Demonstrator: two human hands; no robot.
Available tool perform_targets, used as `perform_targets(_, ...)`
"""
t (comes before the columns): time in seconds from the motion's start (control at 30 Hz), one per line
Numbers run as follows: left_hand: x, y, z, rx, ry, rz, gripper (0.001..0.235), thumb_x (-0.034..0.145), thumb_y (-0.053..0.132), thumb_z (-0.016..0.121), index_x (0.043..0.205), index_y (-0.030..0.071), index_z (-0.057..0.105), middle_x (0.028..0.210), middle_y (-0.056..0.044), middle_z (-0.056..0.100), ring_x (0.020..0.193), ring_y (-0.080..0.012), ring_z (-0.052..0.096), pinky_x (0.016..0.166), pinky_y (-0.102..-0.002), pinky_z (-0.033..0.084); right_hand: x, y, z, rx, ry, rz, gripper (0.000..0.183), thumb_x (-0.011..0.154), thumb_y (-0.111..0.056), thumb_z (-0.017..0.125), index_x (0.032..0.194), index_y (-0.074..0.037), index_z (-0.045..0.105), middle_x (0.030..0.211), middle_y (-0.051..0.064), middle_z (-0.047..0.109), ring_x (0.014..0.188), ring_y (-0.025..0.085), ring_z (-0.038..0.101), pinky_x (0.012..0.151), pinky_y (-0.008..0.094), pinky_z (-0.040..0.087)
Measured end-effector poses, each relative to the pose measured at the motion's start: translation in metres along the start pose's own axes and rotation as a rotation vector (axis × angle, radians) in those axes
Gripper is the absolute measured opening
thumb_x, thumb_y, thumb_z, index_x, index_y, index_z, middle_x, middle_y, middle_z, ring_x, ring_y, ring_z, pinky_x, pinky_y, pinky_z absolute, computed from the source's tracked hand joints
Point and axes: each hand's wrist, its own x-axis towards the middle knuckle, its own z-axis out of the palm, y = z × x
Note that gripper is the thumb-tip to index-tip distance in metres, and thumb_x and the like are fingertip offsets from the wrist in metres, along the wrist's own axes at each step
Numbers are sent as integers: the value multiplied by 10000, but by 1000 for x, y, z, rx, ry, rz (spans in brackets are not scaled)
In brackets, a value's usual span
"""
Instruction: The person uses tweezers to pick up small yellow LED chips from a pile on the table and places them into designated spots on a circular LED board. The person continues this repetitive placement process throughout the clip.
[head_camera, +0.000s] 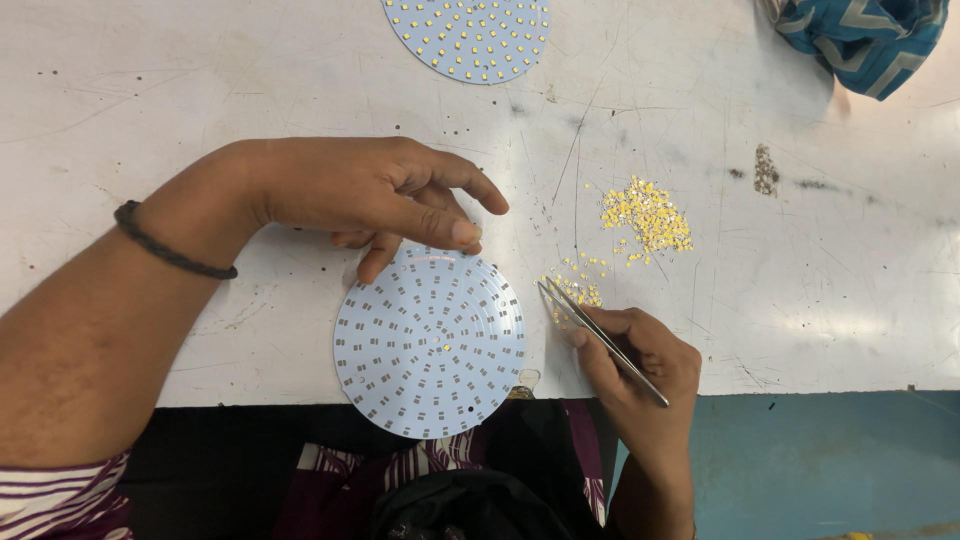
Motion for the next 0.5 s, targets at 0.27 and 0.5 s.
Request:
perform_targets(0.27, -8, 6, 2, 86, 26, -21, 800, 719, 540, 608, 1404, 134, 530, 1116, -125, 776, 374, -159, 668, 285, -220, 388, -13, -1, 2, 152, 32, -41, 93, 898, -43, 699, 969, 18, 705, 715, -11, 593, 622, 22, 458, 562, 190, 335)
perform_targets(0.5, -11, 5, 5, 59, 69, 2, 766, 732, 578, 624, 1328, 98, 575, 1071, -133, 804, 391, -145, 674, 278, -201, 367, -24, -3, 11, 66, -230, -302, 136, 789, -95, 762, 853, 6, 697, 683, 37, 641, 550, 71, 554, 535, 205, 402)
